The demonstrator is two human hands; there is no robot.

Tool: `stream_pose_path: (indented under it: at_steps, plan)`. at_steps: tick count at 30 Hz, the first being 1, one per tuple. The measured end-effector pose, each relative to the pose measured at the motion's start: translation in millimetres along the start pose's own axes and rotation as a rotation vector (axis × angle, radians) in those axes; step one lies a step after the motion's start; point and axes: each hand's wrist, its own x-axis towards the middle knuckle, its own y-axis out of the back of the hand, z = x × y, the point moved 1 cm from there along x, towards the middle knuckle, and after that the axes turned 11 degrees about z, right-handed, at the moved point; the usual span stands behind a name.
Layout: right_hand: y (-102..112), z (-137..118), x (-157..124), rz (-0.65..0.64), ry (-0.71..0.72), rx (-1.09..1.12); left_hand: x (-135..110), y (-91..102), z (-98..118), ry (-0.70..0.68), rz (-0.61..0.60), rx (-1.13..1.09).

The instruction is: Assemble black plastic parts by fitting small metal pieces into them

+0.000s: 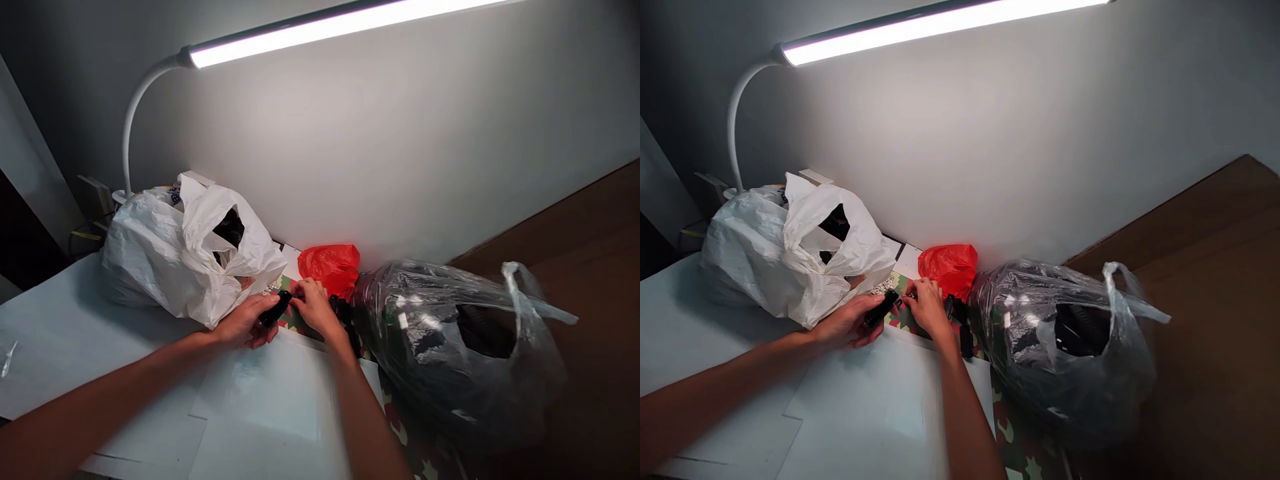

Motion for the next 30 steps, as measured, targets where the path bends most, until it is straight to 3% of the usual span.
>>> stream_pose_path:
  at_steps: [6,11,19,24,30]
  plan:
    - [19.0,-15.9,-4.0,0.082,0.024,0.229,-1.8,-1.1,-1.3,0.052,-0.022,-0.009]
    - [36.9,-22.3,-25.9,0.123,-0.016,0.493,-1.8,-2.8,-2.3,0.035,-0.031,-0.029]
    - [22.1,-23.1,-65.8,0.102,-0.211,0.982,-0.1,-1.5,1.7,-0.007,-0.086,0.021]
    - [10.6,-21.9,-72.6,0.221,-0.185,0.978,2.2,-0.4,-1.0,-0.034,-0.083,0.069]
    - [8.8,-20.9,-78.9,0.422,-0.032,0.741,0.7,-5.1,0.5,-0.05,-0.076,0.101]
